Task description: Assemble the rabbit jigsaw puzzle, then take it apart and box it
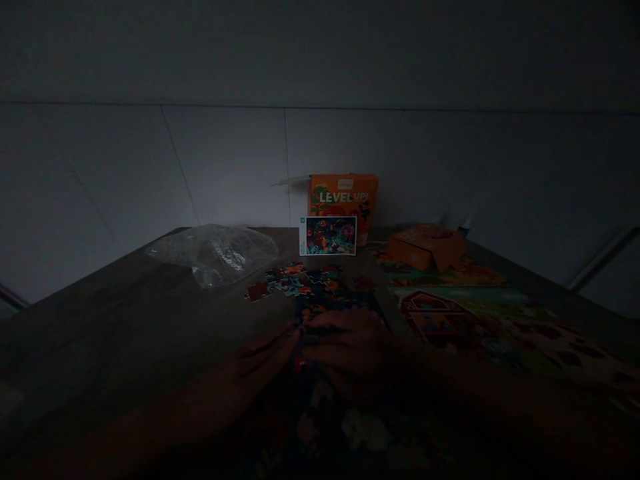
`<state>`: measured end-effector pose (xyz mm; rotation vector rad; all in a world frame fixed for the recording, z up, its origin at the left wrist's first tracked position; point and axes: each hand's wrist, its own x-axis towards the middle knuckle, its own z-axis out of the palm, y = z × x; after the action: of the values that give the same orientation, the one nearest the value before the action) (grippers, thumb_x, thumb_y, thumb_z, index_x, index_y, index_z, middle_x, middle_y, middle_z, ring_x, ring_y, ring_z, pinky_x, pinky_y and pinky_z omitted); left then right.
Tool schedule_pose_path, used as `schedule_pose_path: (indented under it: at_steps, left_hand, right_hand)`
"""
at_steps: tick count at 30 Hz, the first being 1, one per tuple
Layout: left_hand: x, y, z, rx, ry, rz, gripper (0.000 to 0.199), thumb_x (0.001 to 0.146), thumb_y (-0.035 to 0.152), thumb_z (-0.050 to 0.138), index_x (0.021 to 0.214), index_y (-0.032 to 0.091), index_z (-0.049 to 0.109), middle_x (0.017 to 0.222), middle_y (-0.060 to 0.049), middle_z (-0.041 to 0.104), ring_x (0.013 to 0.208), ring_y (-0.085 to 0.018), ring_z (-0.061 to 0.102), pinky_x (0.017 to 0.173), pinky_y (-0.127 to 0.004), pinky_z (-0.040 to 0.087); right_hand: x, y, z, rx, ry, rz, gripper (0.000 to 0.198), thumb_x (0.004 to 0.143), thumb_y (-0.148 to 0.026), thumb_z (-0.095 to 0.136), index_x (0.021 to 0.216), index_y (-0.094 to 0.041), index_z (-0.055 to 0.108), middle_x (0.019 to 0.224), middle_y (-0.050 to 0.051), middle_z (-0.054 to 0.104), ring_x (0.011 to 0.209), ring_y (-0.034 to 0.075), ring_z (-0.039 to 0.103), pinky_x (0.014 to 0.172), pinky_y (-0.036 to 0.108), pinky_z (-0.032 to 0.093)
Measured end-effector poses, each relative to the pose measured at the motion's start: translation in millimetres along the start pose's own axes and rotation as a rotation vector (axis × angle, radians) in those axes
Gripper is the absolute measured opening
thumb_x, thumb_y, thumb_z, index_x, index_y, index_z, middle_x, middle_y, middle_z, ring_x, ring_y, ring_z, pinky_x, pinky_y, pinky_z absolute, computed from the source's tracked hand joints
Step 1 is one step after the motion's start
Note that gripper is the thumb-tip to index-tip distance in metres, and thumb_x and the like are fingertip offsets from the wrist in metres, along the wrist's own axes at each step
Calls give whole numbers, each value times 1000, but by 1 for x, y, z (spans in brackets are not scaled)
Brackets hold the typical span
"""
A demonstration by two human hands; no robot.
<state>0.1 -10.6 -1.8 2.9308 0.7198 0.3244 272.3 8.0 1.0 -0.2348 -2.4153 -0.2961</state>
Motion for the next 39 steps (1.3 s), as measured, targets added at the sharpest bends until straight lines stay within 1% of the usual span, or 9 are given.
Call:
schedule_pose_path:
  at_steps: [6,9,13,19,22,25,27,35,39]
  left_hand:
    - [-2,-30,8,78,6,-253,67,98,44,46,155,25,16,160,-11,22,145,-34,25,113,-54,35]
    - [-1,-52,9,122,76,-385,66,100,47,42,155,23,15,161,-12,16,147,-34,18,114,-57,30]
    - [1,-66,9,138,34,-447,68,99,53,41,155,23,17,161,-11,15,147,-35,18,116,-57,25]
    - [-1,-64,11,183,77,-412,60,100,50,40,152,23,28,159,-12,24,145,-34,25,113,-55,32]
    - [-1,-53,5,131,102,-398,61,97,50,47,149,20,37,157,-13,30,143,-36,29,112,-56,34]
    - [1,-31,-6,7,31,-194,62,95,41,54,151,25,32,156,-8,34,145,-34,25,114,-53,34]
    - [3,-15,-12,-53,-113,15,66,93,37,57,152,32,26,158,-2,29,146,-33,23,117,-54,29]
    - [6,-4,-22,-124,-215,81,66,96,40,54,153,32,23,159,0,23,147,-31,18,118,-54,24]
    - [6,-4,-21,-115,-201,73,68,95,39,56,153,31,23,159,-2,23,146,-32,20,118,-54,25]
  right_hand:
    - [-2,8,9,16,-92,272,23,90,-22,48,84,-14,69,72,6,63,69,17,54,64,29,45]
    - [-4,12,13,-19,-120,233,32,91,-21,47,62,-16,59,58,2,54,60,15,45,68,31,42]
    - [-7,16,17,-31,-139,225,35,92,-21,47,57,-16,55,56,1,51,59,14,42,68,32,38]
    - [-5,14,18,-30,-141,294,30,89,-19,48,61,-15,57,60,2,53,61,14,45,70,32,40]
    - [-5,14,18,-111,-113,498,18,87,-20,51,81,-13,67,79,8,63,79,20,54,80,37,44]
    - [-11,20,21,-218,-101,715,34,87,-26,57,116,-14,65,115,16,62,108,29,52,95,49,40]
    - [-15,25,23,-211,-154,765,38,88,-30,58,122,-16,64,127,16,58,115,30,51,99,53,37]
    - [-16,33,25,-113,-164,711,15,91,-28,59,91,-17,69,99,9,68,98,24,58,91,44,44]
    - [-17,33,26,-60,-103,757,13,85,-25,65,95,-17,63,97,8,65,94,23,57,85,40,47]
